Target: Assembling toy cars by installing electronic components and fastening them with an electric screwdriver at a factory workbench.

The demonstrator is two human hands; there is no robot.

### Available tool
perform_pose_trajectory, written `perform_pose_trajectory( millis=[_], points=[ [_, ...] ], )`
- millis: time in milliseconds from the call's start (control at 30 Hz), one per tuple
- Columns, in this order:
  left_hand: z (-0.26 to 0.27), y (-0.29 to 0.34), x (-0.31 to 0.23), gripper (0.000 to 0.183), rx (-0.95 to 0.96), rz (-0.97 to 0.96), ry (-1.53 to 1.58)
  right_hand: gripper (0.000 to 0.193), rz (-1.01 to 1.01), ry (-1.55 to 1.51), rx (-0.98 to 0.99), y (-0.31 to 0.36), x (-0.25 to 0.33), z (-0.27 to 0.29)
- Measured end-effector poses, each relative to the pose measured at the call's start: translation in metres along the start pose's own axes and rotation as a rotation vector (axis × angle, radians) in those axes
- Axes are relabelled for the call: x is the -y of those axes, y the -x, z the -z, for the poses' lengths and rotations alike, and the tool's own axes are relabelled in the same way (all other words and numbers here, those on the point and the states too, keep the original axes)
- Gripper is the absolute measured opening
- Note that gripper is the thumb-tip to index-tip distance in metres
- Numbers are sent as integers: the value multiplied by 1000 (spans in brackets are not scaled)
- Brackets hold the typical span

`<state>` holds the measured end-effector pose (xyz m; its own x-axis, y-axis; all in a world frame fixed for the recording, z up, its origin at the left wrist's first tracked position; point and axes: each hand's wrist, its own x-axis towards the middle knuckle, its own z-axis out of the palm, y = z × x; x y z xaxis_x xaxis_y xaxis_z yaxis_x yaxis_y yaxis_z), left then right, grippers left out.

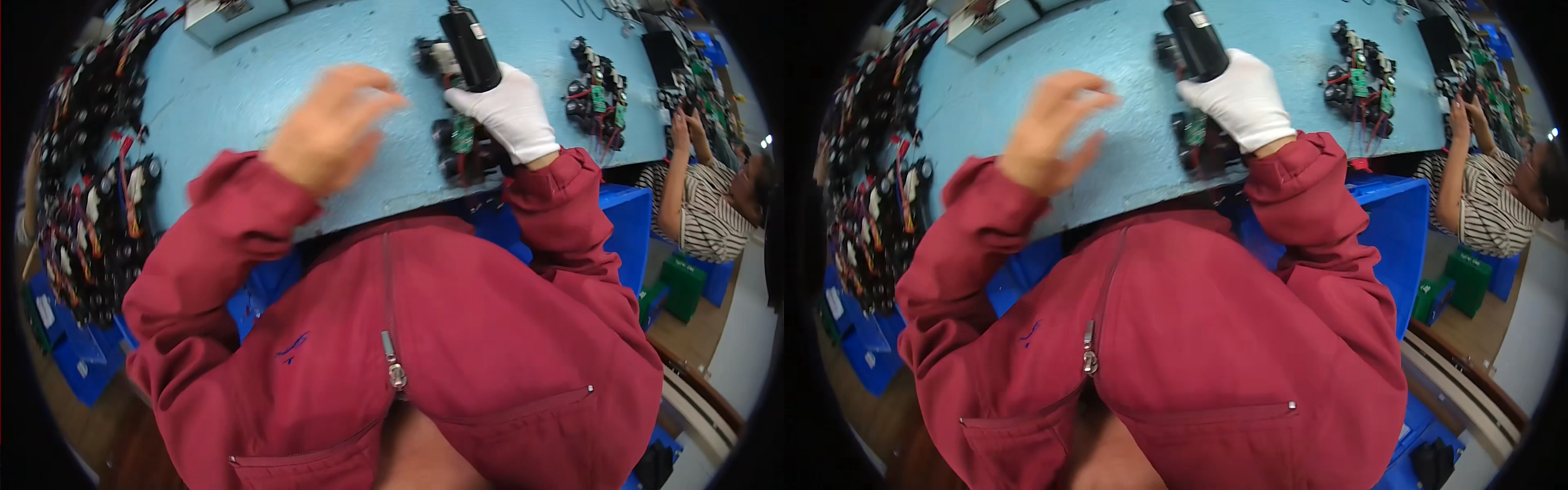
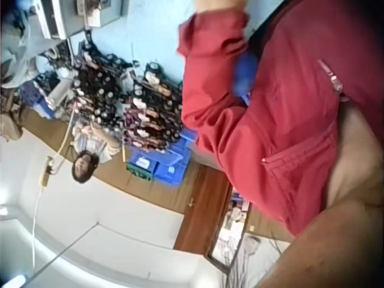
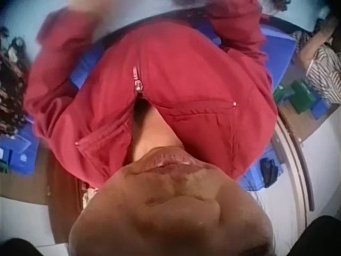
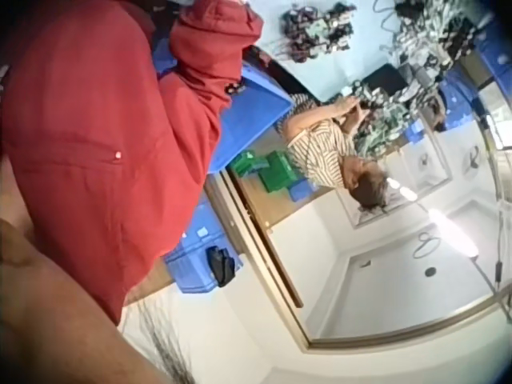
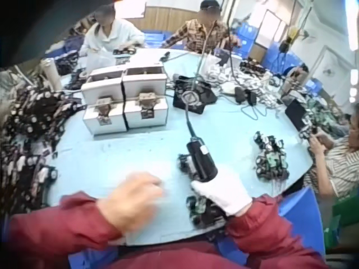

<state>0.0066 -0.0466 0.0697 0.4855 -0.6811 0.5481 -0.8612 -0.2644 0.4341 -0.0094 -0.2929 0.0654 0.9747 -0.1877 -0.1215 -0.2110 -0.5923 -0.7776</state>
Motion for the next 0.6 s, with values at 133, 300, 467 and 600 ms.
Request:
perform_pose_trajectory(
  millis=[133,300,467,600],
  points=[
    [-31,16,-22,44,284,-219,-37,24,-95,-324,391,15,30,-30],
    [-22,44,-15,31,99,-218,-100,28,-54,-156,600,-6,37,-44],
    [-8,69,-16,25,-372,215,379,29,154,-246,618,-16,42,-85],
    [-27,91,-13,21,-800,426,901,35,-14,-165,539,-11,52,-98]
  ],
)
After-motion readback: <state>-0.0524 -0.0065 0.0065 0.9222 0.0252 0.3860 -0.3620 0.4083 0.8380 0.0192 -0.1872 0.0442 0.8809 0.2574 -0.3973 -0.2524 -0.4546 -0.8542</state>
